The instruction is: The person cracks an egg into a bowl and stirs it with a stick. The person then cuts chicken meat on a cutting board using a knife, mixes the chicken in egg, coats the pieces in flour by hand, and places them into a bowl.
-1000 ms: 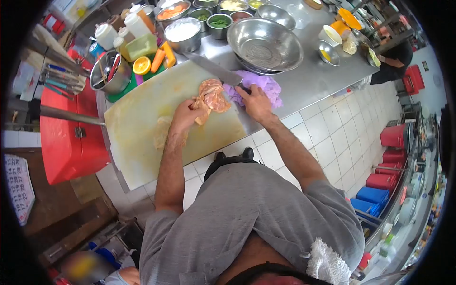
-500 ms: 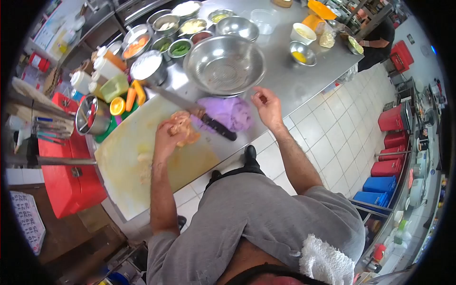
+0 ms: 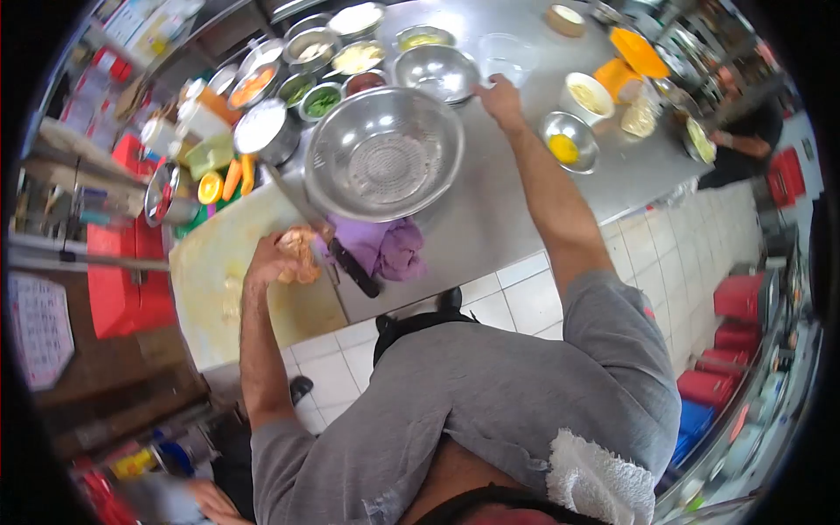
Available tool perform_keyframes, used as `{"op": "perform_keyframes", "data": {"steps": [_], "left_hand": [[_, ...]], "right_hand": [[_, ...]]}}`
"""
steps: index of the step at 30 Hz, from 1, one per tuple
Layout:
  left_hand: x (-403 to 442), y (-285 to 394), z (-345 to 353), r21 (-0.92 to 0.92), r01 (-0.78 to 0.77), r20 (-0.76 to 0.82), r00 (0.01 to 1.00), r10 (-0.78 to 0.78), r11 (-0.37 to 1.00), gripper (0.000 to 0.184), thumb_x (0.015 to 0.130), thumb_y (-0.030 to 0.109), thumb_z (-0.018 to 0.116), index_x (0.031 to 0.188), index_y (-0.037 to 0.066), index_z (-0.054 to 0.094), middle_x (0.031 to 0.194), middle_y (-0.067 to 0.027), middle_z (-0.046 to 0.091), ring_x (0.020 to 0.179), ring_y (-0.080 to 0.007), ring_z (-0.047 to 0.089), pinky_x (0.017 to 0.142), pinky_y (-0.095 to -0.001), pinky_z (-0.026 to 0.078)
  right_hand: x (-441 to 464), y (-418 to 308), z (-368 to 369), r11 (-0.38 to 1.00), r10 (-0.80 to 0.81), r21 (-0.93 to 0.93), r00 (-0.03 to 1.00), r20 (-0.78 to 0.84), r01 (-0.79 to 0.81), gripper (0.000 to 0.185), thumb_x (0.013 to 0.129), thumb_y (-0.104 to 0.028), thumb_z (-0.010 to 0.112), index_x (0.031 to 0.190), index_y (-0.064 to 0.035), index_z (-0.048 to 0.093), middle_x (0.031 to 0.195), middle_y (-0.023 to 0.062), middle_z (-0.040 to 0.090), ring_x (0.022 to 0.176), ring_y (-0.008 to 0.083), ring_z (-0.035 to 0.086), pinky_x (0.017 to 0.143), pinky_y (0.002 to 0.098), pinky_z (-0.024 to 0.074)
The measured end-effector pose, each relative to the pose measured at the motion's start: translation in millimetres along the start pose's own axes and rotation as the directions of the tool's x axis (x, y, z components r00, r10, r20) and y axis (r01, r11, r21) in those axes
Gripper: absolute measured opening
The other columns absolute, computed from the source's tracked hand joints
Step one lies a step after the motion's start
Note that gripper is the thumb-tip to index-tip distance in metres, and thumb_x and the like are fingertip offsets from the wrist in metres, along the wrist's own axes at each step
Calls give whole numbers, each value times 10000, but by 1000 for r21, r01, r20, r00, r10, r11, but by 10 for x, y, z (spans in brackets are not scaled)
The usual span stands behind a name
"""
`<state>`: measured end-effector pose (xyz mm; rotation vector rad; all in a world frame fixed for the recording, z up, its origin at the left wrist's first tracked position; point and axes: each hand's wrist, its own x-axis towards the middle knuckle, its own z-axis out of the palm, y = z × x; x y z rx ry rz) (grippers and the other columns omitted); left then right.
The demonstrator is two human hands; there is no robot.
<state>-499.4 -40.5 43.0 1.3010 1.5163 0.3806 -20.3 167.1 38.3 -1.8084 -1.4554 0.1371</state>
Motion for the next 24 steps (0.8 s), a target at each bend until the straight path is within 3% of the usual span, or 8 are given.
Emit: {"op": "perform_keyframes", "data": {"steps": [3,6,8,10,14,16,20,24], "left_hand": [[-193,136,45,-27,-50,-34,998,50,998,556,502,22,674,1051,1,584,930,-49,624,802,-134,590,739,-274,482],[-224,-66,61,-227,-131,-122,987,105,965,538,523,11,664,1054,11,581,946,-57,629,819,-147,594,753,-282,479],[-176,-257,40,-95,-155,-272,954,124,983,540,544,-7,666,1074,10,568,952,-59,633,845,-159,594,785,-286,471],[-286,-117,41,-163,-136,-258,962,90,977,548,560,-14,674,1094,4,556,967,-59,630,880,-164,592,826,-292,459],[-408,85,-5,-379,-145,-278,960,36,914,591,582,-24,672,1150,8,517,1016,-64,615,933,-176,589,856,-312,458],[-450,125,-61,-398,-127,-281,960,11,908,616,590,-24,670,1181,17,499,1041,-60,606,963,-181,583,861,-318,458],[-485,286,-151,-414,-186,-252,964,84,891,633,596,-21,679,1197,10,481,1037,-85,606,931,-194,599,862,-325,461],[-531,512,-258,-398,-196,-229,967,110,896,579,598,-23,708,1143,-2,513,970,-62,617,841,-160,610,796,-296,483]], "right_hand": [[366,170,316,998,45,33,947,317,-58,331,640,-265,684,778,26,610,639,112,598,503,184,572,450,310,466],[547,83,379,969,244,-41,923,296,-243,190,616,-164,618,591,23,602,520,110,572,428,206,570,438,326,473],[478,-181,208,928,355,7,890,285,-373,214,660,-115,589,731,86,610,695,207,631,543,289,632,494,360,511],[634,25,349,822,410,212,807,425,-529,200,644,-102,597,712,86,597,644,166,609,494,242,599,439,334,475],[740,-252,132,875,424,82,835,351,-478,170,629,-89,599,677,73,581,609,140,586,462,210,564,418,315,446],[801,-312,105,908,340,146,895,288,-392,140,637,-73,600,537,-9,527,479,48,461,357,148,420,335,308,315],[752,-616,-251,919,121,299,906,406,-257,208,695,-114,571,757,83,589,749,167,611,604,229,621,474,309,537],[677,-537,-791,929,106,335,980,170,-159,270,741,-121,573,899,92,520,762,131,582,614,219,617,477,323,549]]}}
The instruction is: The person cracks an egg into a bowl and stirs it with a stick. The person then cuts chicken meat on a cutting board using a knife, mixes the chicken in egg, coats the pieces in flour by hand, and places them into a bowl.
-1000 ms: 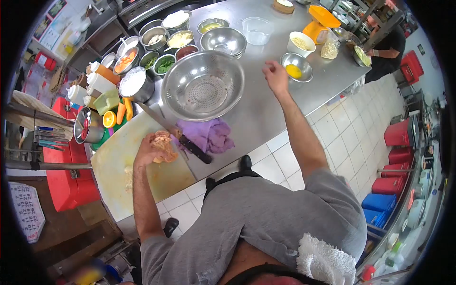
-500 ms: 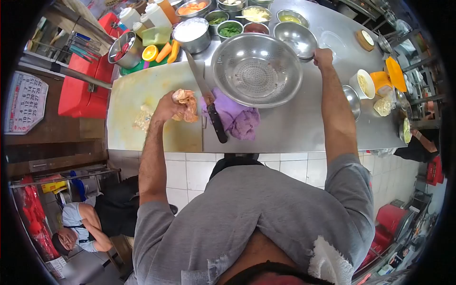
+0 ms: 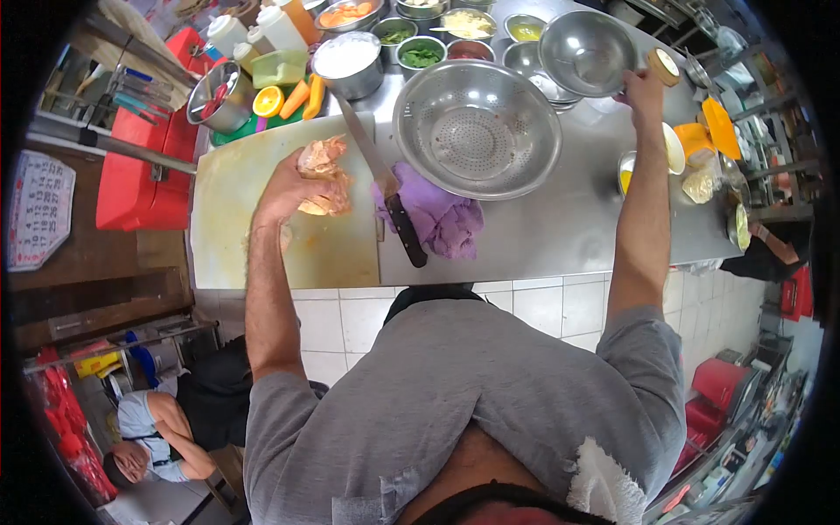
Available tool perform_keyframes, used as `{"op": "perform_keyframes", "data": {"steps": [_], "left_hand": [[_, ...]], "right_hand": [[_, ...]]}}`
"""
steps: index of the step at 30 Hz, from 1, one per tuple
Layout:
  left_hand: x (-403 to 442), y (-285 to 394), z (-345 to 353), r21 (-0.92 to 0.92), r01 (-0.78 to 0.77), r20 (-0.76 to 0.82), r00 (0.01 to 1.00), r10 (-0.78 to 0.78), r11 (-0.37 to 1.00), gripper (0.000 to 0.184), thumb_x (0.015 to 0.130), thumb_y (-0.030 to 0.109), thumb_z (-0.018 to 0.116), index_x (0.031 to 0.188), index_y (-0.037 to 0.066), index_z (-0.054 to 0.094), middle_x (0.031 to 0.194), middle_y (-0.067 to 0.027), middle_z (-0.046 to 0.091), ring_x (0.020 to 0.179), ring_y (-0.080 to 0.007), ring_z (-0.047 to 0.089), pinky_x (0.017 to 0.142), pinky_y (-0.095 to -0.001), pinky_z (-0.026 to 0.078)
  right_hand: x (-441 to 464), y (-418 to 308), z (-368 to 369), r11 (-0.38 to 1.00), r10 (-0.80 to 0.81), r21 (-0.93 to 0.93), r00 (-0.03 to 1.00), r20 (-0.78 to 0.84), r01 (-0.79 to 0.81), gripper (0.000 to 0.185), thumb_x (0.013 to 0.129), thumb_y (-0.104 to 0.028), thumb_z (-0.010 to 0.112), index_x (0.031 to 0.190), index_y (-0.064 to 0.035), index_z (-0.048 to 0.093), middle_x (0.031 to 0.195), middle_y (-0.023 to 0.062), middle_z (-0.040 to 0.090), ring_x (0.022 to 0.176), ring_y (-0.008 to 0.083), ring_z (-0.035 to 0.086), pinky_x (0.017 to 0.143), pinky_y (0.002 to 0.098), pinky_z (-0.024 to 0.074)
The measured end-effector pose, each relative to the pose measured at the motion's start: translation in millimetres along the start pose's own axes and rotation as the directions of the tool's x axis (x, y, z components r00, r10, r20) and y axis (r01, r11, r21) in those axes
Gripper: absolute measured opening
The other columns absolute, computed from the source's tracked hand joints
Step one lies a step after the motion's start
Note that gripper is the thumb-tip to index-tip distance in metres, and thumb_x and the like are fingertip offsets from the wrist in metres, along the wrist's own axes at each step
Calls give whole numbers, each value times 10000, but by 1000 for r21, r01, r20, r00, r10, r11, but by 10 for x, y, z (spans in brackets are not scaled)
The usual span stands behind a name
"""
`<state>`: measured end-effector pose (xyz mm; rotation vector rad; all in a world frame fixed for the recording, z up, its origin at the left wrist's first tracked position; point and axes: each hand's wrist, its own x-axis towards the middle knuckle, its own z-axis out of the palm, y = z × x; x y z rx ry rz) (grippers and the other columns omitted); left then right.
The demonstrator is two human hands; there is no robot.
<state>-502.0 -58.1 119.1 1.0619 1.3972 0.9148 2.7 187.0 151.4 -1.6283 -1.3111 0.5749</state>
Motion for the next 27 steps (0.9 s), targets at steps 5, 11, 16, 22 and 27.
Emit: {"op": "perform_keyframes", "data": {"steps": [5,11,16,22,27], "left_hand": [[-112,688,204,140,-94,48,995,88,986,541,607,-1,740,1106,0,530,938,-45,614,808,-119,598,728,-268,490],[-141,1478,981,158,-379,262,906,331,912,549,629,58,773,1111,4,516,946,-42,611,849,-107,585,757,-254,489],[140,1393,2176,17,-386,506,799,325,922,517,613,120,776,1069,24,553,944,-42,615,843,-101,586,734,-269,489],[853,164,3606,483,-468,535,827,174,740,435,623,198,737,980,8,574,912,-146,629,818,-287,617,769,-349,486],[352,-22,3679,605,-481,212,865,454,635,303,781,149,581,1072,64,558,1028,-150,578,950,-350,548,816,-399,458]], "right_hand": [[-959,161,-926,994,51,104,995,-82,-43,132,761,-82,557,819,23,503,713,83,546,603,148,571,447,278,490],[-2221,417,-1401,930,271,252,962,17,-267,122,729,-33,551,830,-24,484,725,50,501,558,117,515,427,263,498],[-2595,862,-1185,818,362,398,910,205,-415,150,717,-14,564,825,-43,462,761,60,509,565,120,522,401,254,506],[-2500,1412,-1006,724,394,455,852,344,-518,136,753,-14,551,846,-66,468,753,46,522,598,127,541,432,264,520],[-2342,1628,-961,733,390,417,835,389,-537,133,749,-28,575,817,-31,461,726,66,510,579,151,550,436,265,520]]}}
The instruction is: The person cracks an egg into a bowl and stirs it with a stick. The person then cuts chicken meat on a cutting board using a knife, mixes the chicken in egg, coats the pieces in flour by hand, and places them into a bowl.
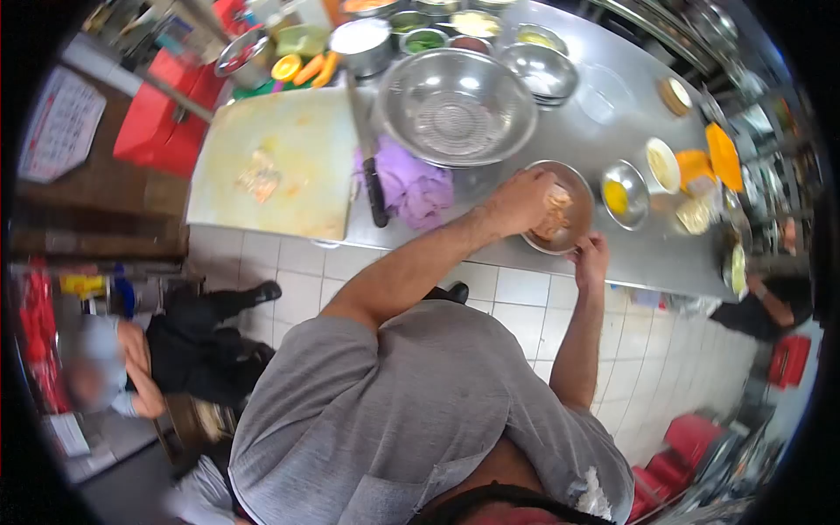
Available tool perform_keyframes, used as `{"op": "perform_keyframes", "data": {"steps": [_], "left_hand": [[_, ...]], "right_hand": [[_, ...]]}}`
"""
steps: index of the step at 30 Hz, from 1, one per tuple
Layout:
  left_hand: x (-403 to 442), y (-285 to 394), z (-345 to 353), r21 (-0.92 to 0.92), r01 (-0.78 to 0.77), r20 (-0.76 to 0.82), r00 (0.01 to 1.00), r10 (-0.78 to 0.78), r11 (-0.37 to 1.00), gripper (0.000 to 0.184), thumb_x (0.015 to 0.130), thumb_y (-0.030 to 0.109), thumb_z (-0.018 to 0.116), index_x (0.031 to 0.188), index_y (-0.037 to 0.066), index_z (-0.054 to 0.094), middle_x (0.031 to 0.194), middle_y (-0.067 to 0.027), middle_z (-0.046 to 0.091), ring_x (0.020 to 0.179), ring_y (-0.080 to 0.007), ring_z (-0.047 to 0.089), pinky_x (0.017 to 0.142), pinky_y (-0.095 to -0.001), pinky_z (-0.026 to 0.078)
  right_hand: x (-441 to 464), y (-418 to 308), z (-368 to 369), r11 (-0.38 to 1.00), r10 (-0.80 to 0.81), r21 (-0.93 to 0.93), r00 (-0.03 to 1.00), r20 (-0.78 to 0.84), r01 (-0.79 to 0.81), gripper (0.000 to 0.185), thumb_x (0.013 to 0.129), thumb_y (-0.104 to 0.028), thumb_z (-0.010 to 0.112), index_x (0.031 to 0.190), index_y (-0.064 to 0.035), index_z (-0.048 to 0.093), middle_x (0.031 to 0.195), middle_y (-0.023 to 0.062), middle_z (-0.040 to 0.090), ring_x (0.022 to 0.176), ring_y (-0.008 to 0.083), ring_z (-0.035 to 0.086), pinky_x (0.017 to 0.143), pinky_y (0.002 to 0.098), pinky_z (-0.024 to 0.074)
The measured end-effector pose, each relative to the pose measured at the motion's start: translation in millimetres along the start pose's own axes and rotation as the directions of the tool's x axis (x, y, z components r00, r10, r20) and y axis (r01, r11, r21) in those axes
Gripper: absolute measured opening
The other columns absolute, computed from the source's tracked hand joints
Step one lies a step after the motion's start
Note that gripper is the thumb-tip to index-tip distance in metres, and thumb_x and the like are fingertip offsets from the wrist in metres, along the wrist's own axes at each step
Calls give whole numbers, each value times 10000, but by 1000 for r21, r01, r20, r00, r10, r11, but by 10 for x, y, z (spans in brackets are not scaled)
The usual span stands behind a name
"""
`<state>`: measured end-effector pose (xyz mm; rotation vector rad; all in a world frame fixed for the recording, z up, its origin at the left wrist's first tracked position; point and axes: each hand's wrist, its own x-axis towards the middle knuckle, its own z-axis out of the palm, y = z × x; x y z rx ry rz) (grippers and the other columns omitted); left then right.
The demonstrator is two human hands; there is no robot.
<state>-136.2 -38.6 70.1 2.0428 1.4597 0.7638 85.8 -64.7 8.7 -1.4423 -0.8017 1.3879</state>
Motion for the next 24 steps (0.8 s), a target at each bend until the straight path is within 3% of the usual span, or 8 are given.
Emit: {"op": "perform_keyframes", "data": {"steps": [3,5,8,11,12,14,20,24], "left_hand": [[-562,79,-853,-27,-95,-303,949,82,995,281,766,96,593,1044,61,576,1003,-140,581,901,-325,566,796,-382,465],[-943,-333,-1283,5,122,-475,874,-105,993,260,740,35,606,1000,47,594,969,-133,584,857,-286,574,777,-357,466],[-1577,-1208,-1953,224,387,-641,750,-163,894,288,691,-4,616,974,50,611,923,-142,589,921,-281,559,796,-360,451],[-2182,-1940,-2286,518,668,-657,710,-252,534,517,657,148,689,1149,102,540,1150,-207,498,1007,-352,528,856,-404,438],[-2309,-2170,-2324,521,653,-649,721,-242,550,517,657,148,689,1149,102,540,1150,-207,498,1007,-352,528,856,-404,438],[-2475,-2581,-2391,388,773,-682,607,-408,502,626,660,204,689,1243,139,470,1222,-210,435,1087,-389,455,920,-482,384],[-2790,-3701,-2692,255,606,-477,757,-447,754,299,702,213,665,969,83,630,909,-185,620,871,-324,597,747,-399,479],[-2490,-2973,-2876,-21,660,-559,615,-556,751,147,729,147,650,818,31,641,703,-91,628,647,-203,590,635,-296,476]], "right_hand": [[-2,-99,-14,997,-58,-45,998,-40,56,264,773,-89,629,969,3,479,761,67,510,584,150,530,474,254,469],[-98,-261,57,797,-450,-519,877,-169,309,302,795,-127,637,1012,23,491,808,58,505,632,137,502,541,252,434],[-361,-470,457,649,-678,-525,732,-71,550,352,794,-159,651,1045,32,494,884,70,503,695,140,480,614,266,413],[-583,-483,1108,529,-574,-519,734,364,671,448,764,-189,684,1136,-29,492,914,90,486,725,160,467,660,281,418],[-662,-531,1378,534,-493,-512,740,458,673,474,750,-193,695,1156,-52,496,900,97,483,713,170,467,654,284,420],[-652,-484,1788,676,-357,-492,828,433,549,514,728,-188,706,1184,-76,497,922,98,479,715,185,483,655,297,432],[-284,-128,2111,520,-444,-631,814,375,575,372,730,-199,715,1028,-31,569,802,125,581,695,205,555,622,335,452],[-556,-588,2322,642,-491,-564,844,217,519,232,792,-142,662,925,16,555,683,94,592,565,152,567,504,284,428]]}}
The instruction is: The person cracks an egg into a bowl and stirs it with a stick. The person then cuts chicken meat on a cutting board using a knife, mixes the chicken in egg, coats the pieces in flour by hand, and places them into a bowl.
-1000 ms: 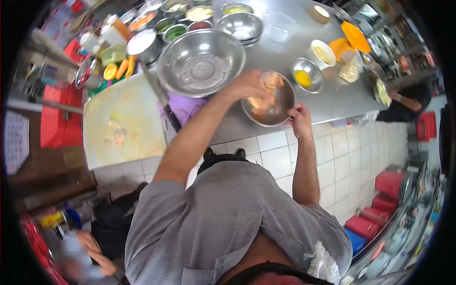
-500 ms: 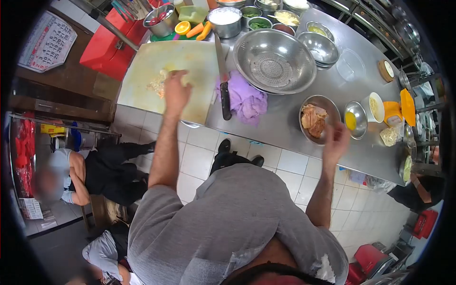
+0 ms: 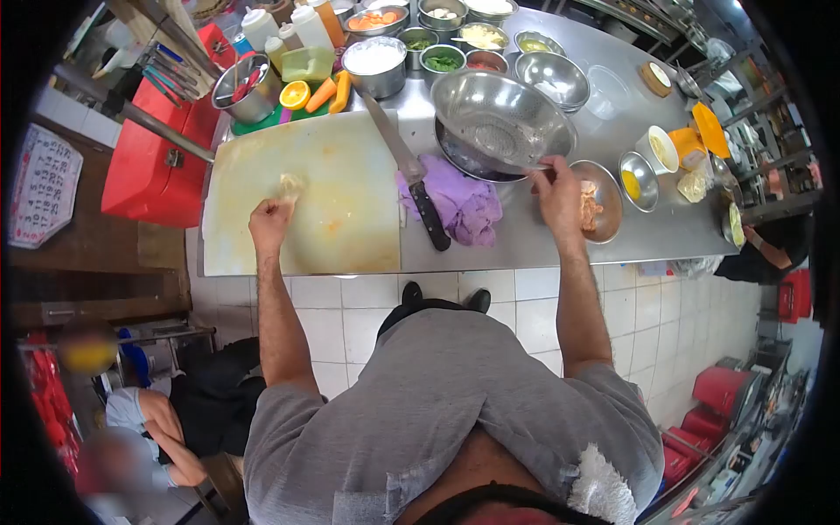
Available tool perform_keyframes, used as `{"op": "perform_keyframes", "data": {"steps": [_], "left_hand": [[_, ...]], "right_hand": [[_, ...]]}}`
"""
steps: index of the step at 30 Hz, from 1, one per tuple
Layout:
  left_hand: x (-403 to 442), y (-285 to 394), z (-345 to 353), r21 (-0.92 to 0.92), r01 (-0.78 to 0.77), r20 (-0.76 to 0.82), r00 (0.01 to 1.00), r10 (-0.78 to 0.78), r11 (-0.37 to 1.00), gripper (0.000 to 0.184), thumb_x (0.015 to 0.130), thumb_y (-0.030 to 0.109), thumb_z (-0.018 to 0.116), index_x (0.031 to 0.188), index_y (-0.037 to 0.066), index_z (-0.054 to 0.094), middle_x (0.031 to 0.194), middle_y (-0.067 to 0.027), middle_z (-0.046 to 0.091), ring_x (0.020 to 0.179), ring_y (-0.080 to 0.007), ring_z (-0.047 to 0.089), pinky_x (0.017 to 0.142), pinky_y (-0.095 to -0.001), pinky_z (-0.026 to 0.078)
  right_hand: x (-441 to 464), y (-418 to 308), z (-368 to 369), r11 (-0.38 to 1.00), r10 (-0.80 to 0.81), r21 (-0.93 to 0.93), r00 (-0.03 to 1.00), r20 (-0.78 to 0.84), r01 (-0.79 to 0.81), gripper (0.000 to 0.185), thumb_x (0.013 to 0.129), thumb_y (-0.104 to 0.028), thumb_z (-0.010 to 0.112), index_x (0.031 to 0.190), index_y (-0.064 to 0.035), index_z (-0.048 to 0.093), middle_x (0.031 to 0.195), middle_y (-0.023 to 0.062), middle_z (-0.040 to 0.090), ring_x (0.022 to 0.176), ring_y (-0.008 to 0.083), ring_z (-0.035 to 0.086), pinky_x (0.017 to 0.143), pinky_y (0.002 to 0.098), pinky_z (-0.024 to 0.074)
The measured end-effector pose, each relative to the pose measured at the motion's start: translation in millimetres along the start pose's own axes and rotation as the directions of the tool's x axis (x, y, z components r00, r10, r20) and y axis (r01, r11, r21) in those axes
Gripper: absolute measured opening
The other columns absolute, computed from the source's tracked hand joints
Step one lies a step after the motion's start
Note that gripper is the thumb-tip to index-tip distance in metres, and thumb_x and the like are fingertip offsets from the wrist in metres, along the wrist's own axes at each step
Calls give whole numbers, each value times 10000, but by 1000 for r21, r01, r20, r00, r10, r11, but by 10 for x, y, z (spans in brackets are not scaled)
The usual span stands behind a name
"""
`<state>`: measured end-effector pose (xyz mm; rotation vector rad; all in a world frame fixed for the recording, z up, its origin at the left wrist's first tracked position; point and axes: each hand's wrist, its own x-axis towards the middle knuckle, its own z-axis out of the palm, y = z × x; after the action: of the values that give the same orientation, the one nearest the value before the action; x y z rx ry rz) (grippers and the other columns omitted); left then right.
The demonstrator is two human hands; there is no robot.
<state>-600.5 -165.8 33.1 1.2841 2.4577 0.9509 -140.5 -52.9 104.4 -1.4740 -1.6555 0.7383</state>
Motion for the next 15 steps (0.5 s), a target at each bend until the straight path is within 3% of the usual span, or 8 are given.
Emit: {"op": "perform_keyframes", "data": {"steps": [2,4,6,8,10,11,13,15], "left_hand": [[87,285,14,-563,64,69,997,-30,824,92,750,72,632,809,2,632,701,-24,606,613,-102,527,609,-235,447],[27,967,-49,-634,-39,79,990,115,773,66,761,43,623,801,-9,629,704,12,582,636,-60,509,598,-212,436],[29,1471,132,-682,-61,134,969,207,728,77,756,51,642,808,-4,630,669,22,573,620,-61,510,600,-206,435],[-4,1935,364,-663,-25,320,894,313,748,275,752,129,675,974,-20,609,892,-71,617,809,-124,581,731,-254,460],[-58,2190,778,-572,-352,227,800,555,741,408,730,157,693,1085,3,560,1078,-137,549,952,-208,554,821,-320,450],[-169,2227,846,-576,-342,230,804,549,742,408,730,157,693,1085,3,560,1078,-137,549,952,-208,554,821,-320,450],[-345,2285,903,-296,-697,-24,689,724,653,455,688,145,701,1094,16,541,1177,-184,456,1022,-284,499,848,-398,433],[-541,2171,938,-320,-700,-1,674,739,639,393,687,105,679,1057,38,565,1075,-164,502,968,-299,513,867,-403,421]], "right_hand": [[-15,-121,-68,992,76,100,996,-50,-71,237,799,-144,659,929,18,547,686,81,589,555,129,559,483,265,416],[-44,-195,-141,954,163,270,982,-97,-132,242,820,-153,647,952,12,529,694,47,580,543,85,542,439,224,386],[-56,-258,-180,954,131,287,980,-146,-85,239,824,-153,641,954,12,527,693,45,578,546,82,541,432,218,379],[-59,-327,-208,951,119,305,972,-204,-52,248,827,-153,633,966,19,520,713,60,587,559,87,544,448,225,391],[25,-193,-145,970,101,236,973,-209,-50,257,823,-146,636,977,23,518,729,69,594,559,91,544,464,237,403],[43,-144,-125,983,78,177,976,-205,-41,267,818,-139,638,988,27,517,744,79,601,560,94,543,480,248,415],[72,-129,-24,989,69,141,982,-178,-44,282,818,-134,634,1019,29,520,794,116,608,595,123,550,531,267,429],[42,96,131,996,-85,-4,977,-195,86,291,816,-128,631,1044,18,525,805,133,594,648,156,558,553,287,430]]}}
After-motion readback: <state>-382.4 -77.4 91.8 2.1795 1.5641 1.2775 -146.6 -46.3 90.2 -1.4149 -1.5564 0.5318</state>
